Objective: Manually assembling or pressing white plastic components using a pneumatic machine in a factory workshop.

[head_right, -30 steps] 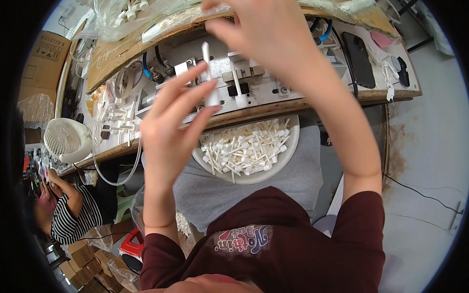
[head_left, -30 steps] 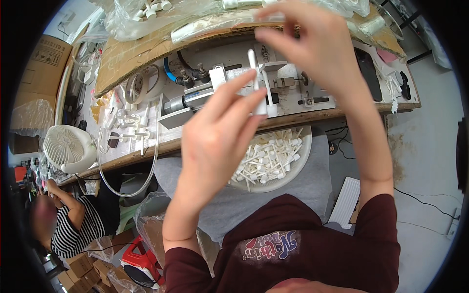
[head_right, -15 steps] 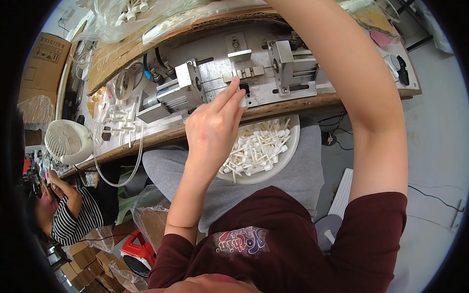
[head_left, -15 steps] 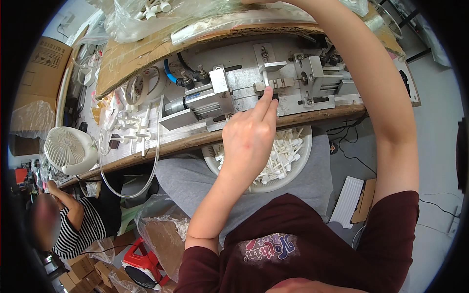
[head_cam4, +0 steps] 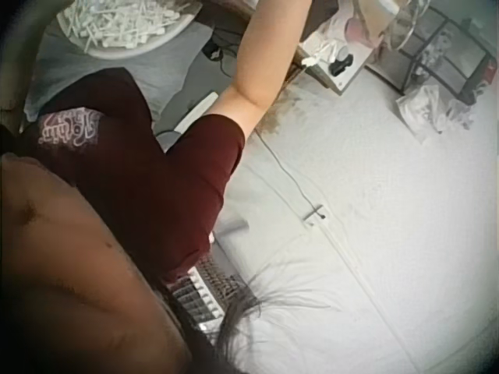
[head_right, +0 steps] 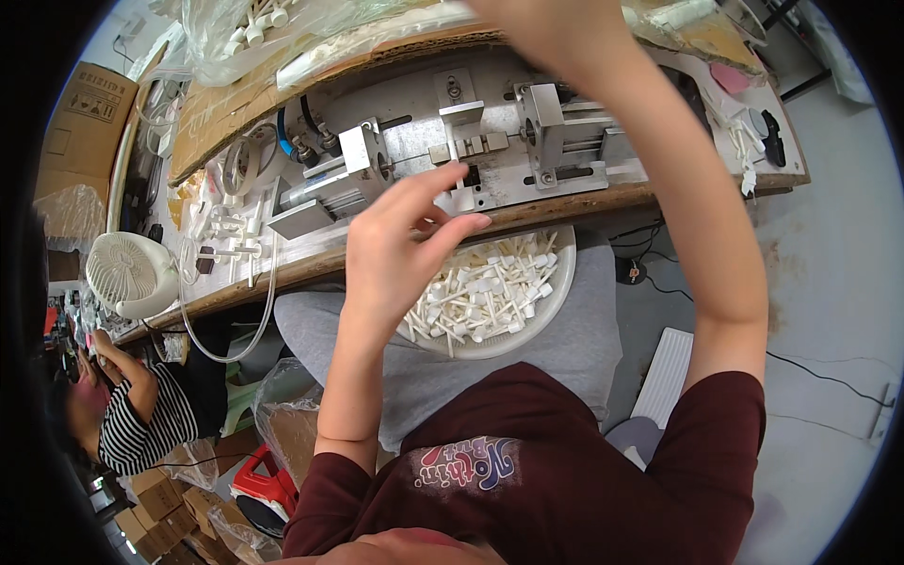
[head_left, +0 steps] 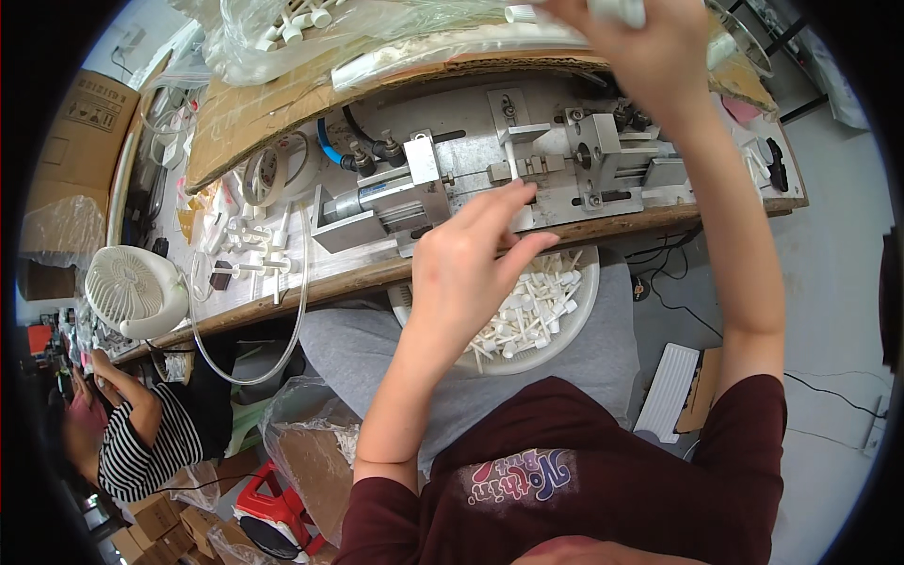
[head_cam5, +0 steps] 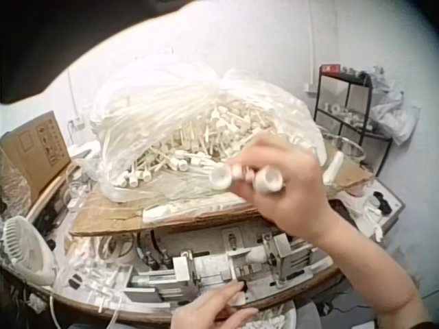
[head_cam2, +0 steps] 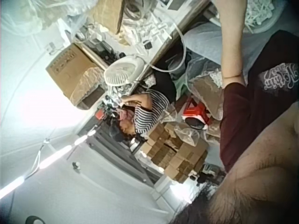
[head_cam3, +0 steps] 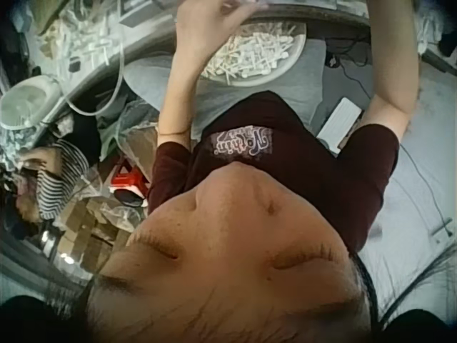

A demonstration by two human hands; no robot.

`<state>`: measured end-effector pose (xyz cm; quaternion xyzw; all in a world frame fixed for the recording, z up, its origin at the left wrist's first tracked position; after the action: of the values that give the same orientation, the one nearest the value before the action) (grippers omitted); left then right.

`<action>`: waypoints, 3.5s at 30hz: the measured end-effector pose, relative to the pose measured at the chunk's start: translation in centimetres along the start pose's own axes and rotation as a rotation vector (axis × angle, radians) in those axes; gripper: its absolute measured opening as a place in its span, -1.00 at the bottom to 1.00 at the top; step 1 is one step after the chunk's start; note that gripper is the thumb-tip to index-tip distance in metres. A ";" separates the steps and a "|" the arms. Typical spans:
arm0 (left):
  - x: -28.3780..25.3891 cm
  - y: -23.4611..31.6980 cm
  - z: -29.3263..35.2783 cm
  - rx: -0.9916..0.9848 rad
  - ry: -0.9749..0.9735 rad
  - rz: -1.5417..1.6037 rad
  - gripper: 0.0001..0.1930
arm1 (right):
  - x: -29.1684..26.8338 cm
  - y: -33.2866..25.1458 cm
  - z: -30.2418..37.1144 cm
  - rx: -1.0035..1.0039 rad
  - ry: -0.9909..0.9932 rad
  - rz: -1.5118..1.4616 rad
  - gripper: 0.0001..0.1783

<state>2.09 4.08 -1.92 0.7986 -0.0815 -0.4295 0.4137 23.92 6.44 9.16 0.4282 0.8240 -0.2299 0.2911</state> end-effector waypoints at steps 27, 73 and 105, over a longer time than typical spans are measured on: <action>1.3 0.1 -0.4 0.119 -0.047 -0.502 -0.75 | 1.9 -7.5 12.9 1.026 0.041 -1.209 -0.83; 0.2 2.8 1.5 0.213 -0.079 0.220 -0.54 | 3.5 -8.0 14.4 1.065 0.135 -1.543 -0.75; -6.1 2.8 -7.4 0.377 0.300 -0.276 -0.83 | 2.7 -9.9 12.9 0.408 -0.221 -0.157 -0.65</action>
<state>4.50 9.64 6.02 0.9197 0.0115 -0.3359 0.2028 18.02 -5.39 -0.74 0.3849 0.7545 -0.4589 0.2683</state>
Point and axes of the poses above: each hand's wrist, its own z-axis away from the middle knuckle, its own x-axis out of the palm, y = z × x, the point moved 3 cm from there along -z, towards the middle knuckle, and after that the axes turned 12 degrees about -y, right-handed, at the moved point
